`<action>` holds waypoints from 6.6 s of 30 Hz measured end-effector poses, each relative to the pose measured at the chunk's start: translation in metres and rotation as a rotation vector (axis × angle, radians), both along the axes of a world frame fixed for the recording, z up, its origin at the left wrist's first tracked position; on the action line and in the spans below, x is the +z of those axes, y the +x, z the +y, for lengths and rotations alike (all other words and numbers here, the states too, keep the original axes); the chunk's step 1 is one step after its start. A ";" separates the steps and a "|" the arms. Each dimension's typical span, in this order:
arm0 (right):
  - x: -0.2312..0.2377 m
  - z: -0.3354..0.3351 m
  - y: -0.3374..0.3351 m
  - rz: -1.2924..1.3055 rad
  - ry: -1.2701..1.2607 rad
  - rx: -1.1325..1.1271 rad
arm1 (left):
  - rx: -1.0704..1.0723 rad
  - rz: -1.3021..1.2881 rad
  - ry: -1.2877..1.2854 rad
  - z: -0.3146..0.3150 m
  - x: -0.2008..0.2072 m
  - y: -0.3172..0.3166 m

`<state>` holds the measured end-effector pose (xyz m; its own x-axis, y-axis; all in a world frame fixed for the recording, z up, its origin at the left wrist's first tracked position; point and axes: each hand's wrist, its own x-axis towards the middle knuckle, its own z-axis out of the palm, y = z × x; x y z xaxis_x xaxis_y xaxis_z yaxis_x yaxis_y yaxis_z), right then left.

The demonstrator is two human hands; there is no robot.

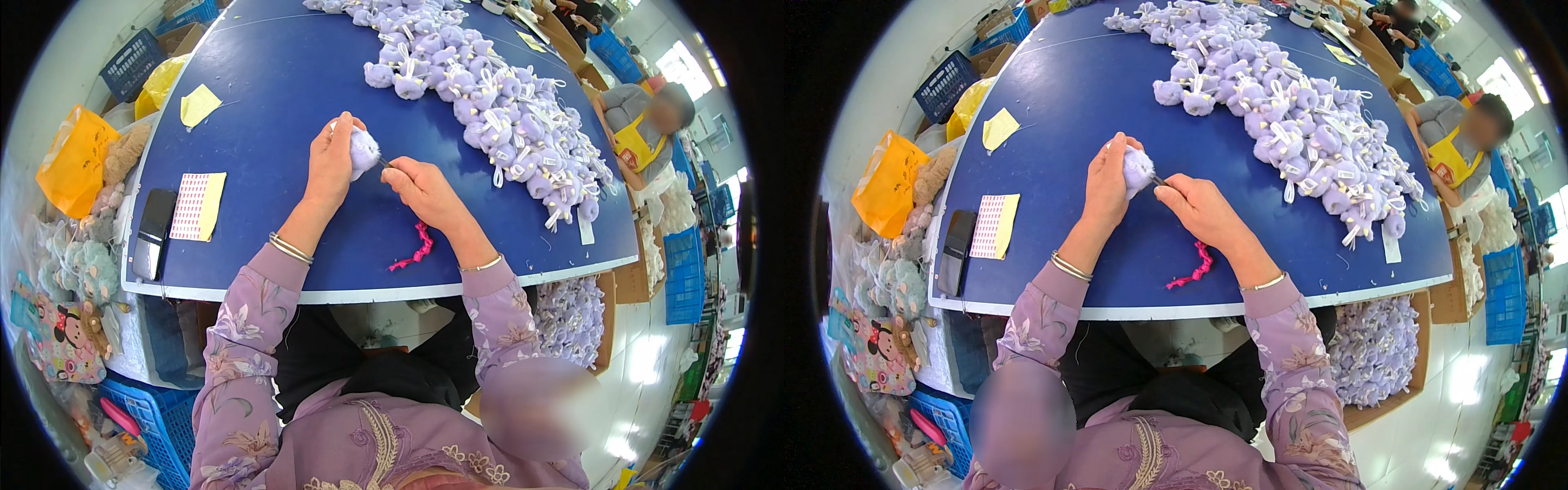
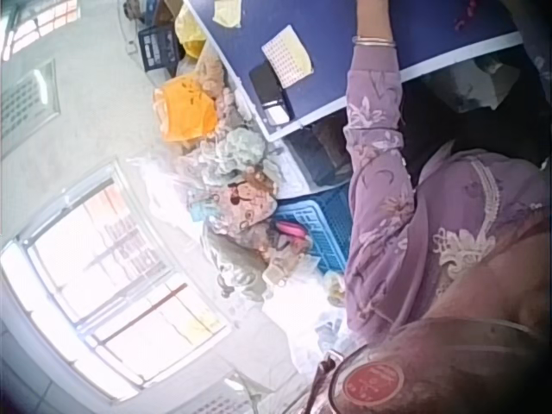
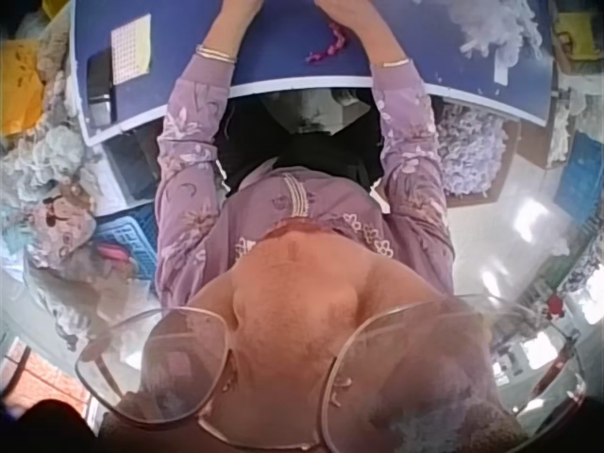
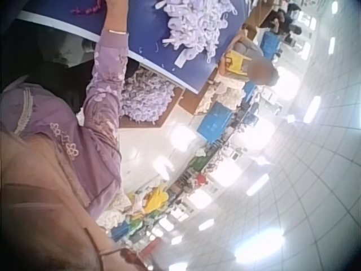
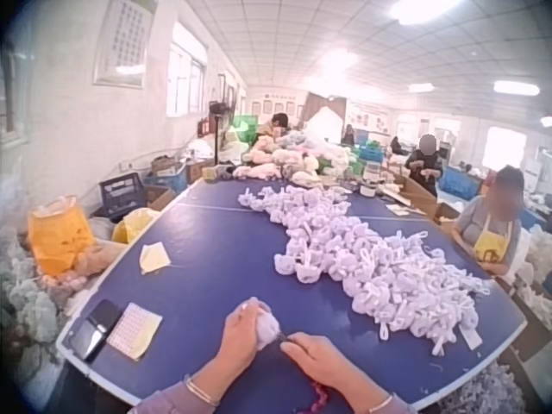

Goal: The person repeatedly picks up small purple plush toys from a blue table, uses scissors to trim loose threads or excess fabric, and places the finished items into a cardboard box. The person handles the toys one at a time and maintains a steady workflow.

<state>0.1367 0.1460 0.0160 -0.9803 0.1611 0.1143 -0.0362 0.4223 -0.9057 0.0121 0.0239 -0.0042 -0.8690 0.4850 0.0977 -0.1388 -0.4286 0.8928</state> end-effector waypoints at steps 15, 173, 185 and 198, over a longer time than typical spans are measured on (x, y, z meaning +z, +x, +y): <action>0.003 -0.004 0.000 0.038 -0.007 -0.004 | -0.058 0.050 -0.020 0.002 -0.001 0.003; 0.005 0.215 0.064 -0.287 -0.280 -0.181 | -0.656 0.961 -0.201 0.380 -0.014 -0.110; -0.008 0.202 0.059 -0.129 -0.363 -0.211 | 0.474 1.266 -0.657 0.440 -0.042 -0.375; -0.002 0.203 0.056 -0.155 -0.387 -0.318 | -0.581 1.203 -0.234 0.457 -0.010 -0.176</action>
